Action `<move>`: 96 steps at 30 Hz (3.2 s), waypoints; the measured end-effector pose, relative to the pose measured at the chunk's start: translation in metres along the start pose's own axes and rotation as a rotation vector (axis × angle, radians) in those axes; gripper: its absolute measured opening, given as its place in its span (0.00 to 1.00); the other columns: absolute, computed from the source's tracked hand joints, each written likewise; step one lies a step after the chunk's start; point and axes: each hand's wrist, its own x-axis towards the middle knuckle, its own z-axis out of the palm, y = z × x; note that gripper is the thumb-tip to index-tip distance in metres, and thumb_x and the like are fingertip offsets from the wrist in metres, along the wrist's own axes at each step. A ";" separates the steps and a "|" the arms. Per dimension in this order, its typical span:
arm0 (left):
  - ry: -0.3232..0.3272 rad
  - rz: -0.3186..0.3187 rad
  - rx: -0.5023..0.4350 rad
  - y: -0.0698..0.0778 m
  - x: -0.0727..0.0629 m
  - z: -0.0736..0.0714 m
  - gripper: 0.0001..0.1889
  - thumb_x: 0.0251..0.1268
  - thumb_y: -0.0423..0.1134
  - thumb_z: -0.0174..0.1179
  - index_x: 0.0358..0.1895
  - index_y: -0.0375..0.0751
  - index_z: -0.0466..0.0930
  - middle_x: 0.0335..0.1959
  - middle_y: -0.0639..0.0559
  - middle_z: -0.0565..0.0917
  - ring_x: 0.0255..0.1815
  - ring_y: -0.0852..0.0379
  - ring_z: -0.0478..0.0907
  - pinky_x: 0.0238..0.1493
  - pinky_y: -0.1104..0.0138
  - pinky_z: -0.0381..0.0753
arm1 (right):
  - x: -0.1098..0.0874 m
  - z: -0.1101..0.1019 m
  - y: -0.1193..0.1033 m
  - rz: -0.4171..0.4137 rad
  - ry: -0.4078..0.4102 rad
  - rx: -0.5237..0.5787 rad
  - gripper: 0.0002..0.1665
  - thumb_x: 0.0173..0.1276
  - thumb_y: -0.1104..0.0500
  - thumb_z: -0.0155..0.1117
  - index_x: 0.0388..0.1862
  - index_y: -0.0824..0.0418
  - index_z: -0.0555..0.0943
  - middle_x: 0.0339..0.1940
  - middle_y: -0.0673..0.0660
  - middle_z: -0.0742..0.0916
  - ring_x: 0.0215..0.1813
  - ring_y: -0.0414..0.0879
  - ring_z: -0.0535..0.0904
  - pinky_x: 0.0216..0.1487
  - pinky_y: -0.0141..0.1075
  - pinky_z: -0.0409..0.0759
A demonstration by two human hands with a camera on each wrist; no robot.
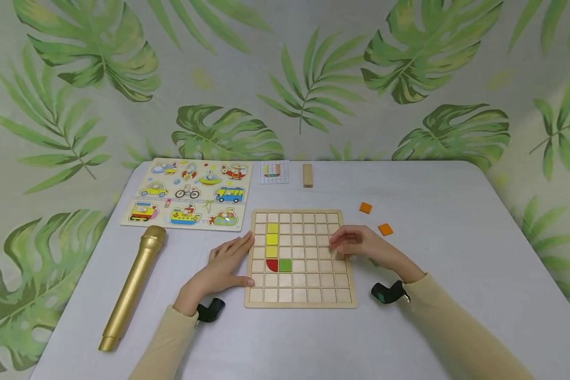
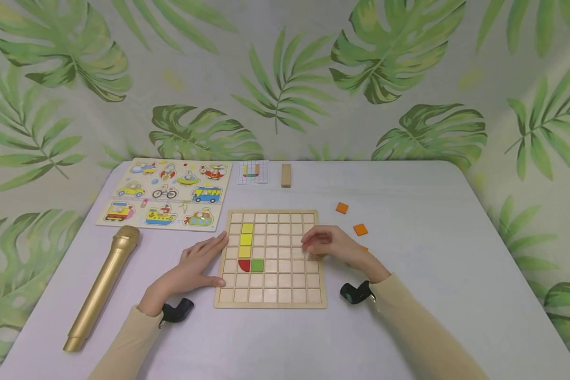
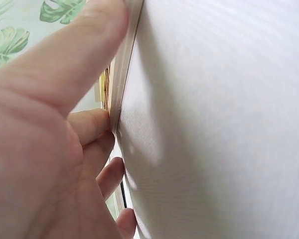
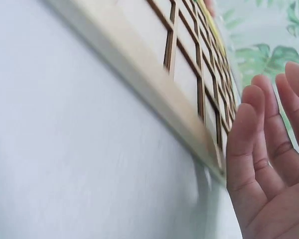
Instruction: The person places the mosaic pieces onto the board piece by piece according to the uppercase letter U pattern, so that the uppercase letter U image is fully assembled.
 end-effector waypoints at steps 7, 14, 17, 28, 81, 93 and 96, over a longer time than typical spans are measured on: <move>0.004 0.000 -0.007 0.001 -0.001 0.000 0.52 0.53 0.53 0.68 0.75 0.35 0.49 0.77 0.45 0.46 0.74 0.39 0.44 0.63 0.42 0.44 | -0.023 -0.024 0.011 0.019 0.072 -0.027 0.16 0.67 0.62 0.63 0.50 0.69 0.77 0.48 0.67 0.83 0.42 0.54 0.78 0.39 0.37 0.77; -0.002 -0.005 -0.011 0.002 0.000 -0.001 0.52 0.53 0.53 0.68 0.75 0.35 0.49 0.77 0.45 0.46 0.74 0.39 0.44 0.63 0.43 0.43 | -0.042 -0.040 0.022 0.008 0.120 -0.108 0.15 0.65 0.64 0.65 0.49 0.69 0.78 0.47 0.65 0.83 0.48 0.47 0.79 0.45 0.33 0.77; -0.005 -0.008 -0.010 0.002 0.000 -0.001 0.52 0.53 0.53 0.68 0.75 0.35 0.49 0.77 0.45 0.46 0.74 0.39 0.44 0.64 0.43 0.43 | -0.048 -0.045 0.027 -0.007 0.138 -0.178 0.13 0.65 0.65 0.65 0.48 0.67 0.79 0.45 0.63 0.83 0.43 0.45 0.78 0.42 0.32 0.76; -0.011 -0.014 -0.010 0.003 -0.001 -0.002 0.53 0.53 0.53 0.69 0.76 0.36 0.48 0.77 0.46 0.45 0.74 0.40 0.43 0.63 0.44 0.43 | -0.058 -0.048 0.033 -0.066 0.146 -0.328 0.12 0.61 0.66 0.69 0.44 0.65 0.81 0.36 0.57 0.82 0.36 0.45 0.72 0.35 0.32 0.71; 0.006 0.001 -0.002 0.002 -0.001 -0.001 0.51 0.53 0.53 0.68 0.75 0.34 0.50 0.77 0.45 0.48 0.73 0.40 0.46 0.63 0.43 0.46 | 0.021 0.035 -0.007 -0.134 -0.037 -0.264 0.06 0.62 0.65 0.68 0.38 0.62 0.81 0.34 0.53 0.83 0.36 0.46 0.76 0.39 0.33 0.75; 0.008 -0.011 -0.012 0.001 -0.001 0.001 0.52 0.52 0.53 0.69 0.75 0.36 0.50 0.77 0.46 0.48 0.73 0.40 0.46 0.63 0.43 0.45 | 0.046 0.066 -0.016 -0.217 -0.123 -0.442 0.06 0.62 0.68 0.66 0.35 0.59 0.81 0.29 0.46 0.81 0.33 0.40 0.75 0.37 0.33 0.76; 0.010 -0.010 -0.011 0.001 -0.001 0.001 0.52 0.52 0.53 0.69 0.75 0.36 0.50 0.77 0.46 0.48 0.73 0.40 0.46 0.63 0.43 0.45 | 0.047 0.069 -0.017 -0.215 -0.121 -0.493 0.07 0.62 0.68 0.66 0.35 0.57 0.81 0.28 0.45 0.80 0.32 0.39 0.75 0.36 0.33 0.75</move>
